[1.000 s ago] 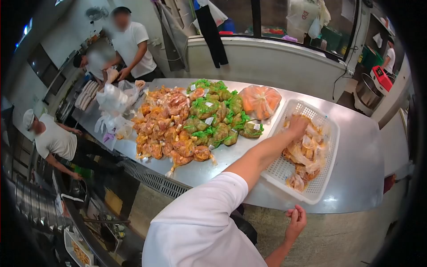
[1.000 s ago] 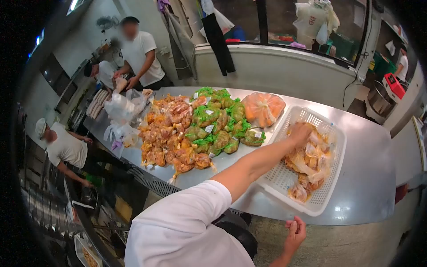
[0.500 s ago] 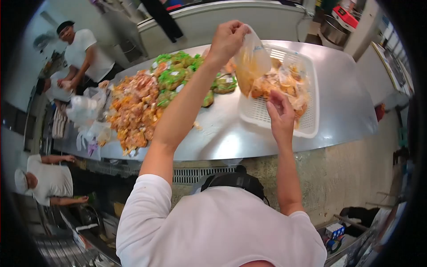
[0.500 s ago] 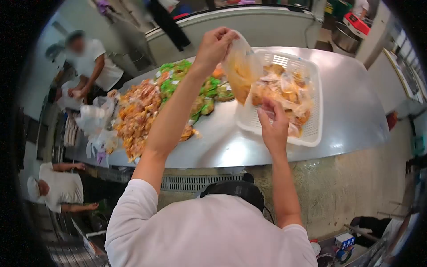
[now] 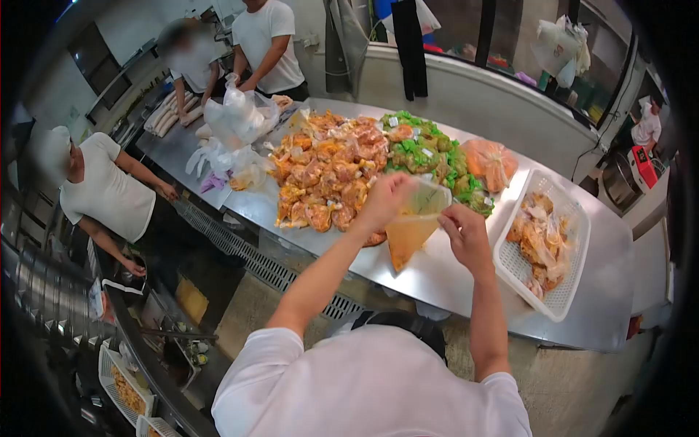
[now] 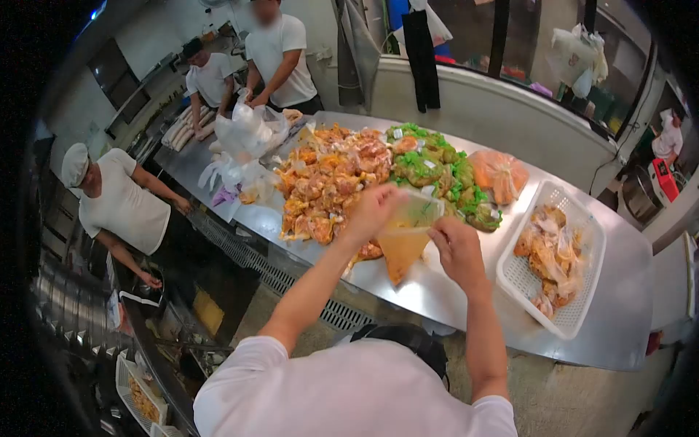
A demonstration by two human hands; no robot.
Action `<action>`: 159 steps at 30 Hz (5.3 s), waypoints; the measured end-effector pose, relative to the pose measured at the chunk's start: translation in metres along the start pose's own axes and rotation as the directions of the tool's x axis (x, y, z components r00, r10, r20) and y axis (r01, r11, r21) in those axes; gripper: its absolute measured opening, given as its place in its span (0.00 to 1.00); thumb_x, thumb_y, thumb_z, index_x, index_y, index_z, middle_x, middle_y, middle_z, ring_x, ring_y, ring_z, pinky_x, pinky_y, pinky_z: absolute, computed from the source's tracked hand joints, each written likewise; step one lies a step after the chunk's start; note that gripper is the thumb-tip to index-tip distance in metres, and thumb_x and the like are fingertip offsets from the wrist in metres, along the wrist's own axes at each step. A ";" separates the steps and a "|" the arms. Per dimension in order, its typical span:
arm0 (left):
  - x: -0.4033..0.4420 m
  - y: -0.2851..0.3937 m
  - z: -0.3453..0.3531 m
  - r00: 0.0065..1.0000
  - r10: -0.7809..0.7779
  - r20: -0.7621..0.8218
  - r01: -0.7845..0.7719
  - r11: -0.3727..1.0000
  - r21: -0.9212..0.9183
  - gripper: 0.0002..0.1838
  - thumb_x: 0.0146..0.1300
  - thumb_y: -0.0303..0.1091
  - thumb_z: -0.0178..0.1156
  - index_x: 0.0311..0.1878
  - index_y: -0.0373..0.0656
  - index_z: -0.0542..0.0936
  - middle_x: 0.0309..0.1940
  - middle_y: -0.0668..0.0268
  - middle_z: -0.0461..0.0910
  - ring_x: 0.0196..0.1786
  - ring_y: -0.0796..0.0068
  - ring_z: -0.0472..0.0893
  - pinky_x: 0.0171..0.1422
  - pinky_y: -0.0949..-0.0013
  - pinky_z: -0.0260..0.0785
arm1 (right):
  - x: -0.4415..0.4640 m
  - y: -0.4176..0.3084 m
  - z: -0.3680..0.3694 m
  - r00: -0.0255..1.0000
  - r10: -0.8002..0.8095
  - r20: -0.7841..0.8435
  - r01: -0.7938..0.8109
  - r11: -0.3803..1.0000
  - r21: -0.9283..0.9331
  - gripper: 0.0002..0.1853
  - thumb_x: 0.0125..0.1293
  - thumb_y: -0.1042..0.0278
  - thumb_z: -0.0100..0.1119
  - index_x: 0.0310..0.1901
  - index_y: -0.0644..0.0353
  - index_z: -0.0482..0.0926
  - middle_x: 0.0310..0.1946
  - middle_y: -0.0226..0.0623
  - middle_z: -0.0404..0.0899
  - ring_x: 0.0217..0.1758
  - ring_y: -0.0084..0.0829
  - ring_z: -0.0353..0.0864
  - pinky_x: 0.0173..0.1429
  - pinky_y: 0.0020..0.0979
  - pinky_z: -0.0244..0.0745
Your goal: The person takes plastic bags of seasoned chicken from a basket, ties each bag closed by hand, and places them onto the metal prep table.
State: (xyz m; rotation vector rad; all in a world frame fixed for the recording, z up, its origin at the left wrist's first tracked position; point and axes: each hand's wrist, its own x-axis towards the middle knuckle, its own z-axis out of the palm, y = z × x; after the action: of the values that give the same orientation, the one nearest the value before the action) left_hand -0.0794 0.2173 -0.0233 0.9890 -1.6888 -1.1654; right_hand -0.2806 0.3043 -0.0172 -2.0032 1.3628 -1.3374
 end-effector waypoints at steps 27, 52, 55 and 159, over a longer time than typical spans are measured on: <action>-0.109 -0.126 0.067 0.989 0.003 0.146 0.020 0.988 -0.156 0.13 0.65 0.26 0.52 0.52 0.36 0.77 0.40 0.61 0.82 0.48 0.63 0.81 0.57 0.64 0.71 | -0.012 0.021 0.097 0.969 0.180 0.167 -0.229 0.906 0.355 0.15 0.62 0.73 0.61 0.50 0.64 0.77 0.44 0.35 0.81 0.46 0.28 0.79 0.53 0.28 0.73; -0.082 -0.120 -0.020 0.949 0.024 0.316 -0.213 0.787 0.580 0.18 0.62 0.39 0.47 0.26 0.37 0.81 0.28 0.46 0.81 0.33 0.43 0.81 0.40 0.44 0.71 | -0.015 -0.016 0.081 0.978 -0.109 0.177 0.182 0.860 -0.477 0.35 0.50 0.75 0.65 0.64 0.57 0.68 0.63 0.47 0.65 0.69 0.54 0.60 0.71 0.49 0.56; -0.065 -0.093 -0.039 0.872 -0.173 0.458 -0.196 0.734 0.650 0.18 0.61 0.38 0.48 0.26 0.35 0.81 0.29 0.45 0.82 0.34 0.42 0.81 0.40 0.44 0.70 | -0.014 0.005 0.111 0.839 -0.017 0.544 0.363 0.761 -0.537 0.18 0.56 0.72 0.60 0.50 0.58 0.76 0.44 0.47 0.77 0.59 0.45 0.72 0.70 0.46 0.58; -0.046 -0.106 0.049 0.931 -0.186 -0.313 0.197 0.980 0.002 0.12 0.70 0.33 0.55 0.51 0.36 0.78 0.40 0.62 0.83 0.41 0.75 0.82 0.44 0.74 0.74 | -0.024 0.269 -0.359 0.843 0.270 -0.465 -0.444 0.838 -0.317 0.12 0.59 0.61 0.62 0.36 0.62 0.80 0.29 0.43 0.82 0.31 0.35 0.79 0.39 0.36 0.73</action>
State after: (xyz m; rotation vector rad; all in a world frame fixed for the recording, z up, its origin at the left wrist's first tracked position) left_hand -0.0941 0.2472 -0.1443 1.3091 -1.3868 -1.0413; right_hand -0.7271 0.2704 -0.0519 -1.6037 2.2630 -1.4099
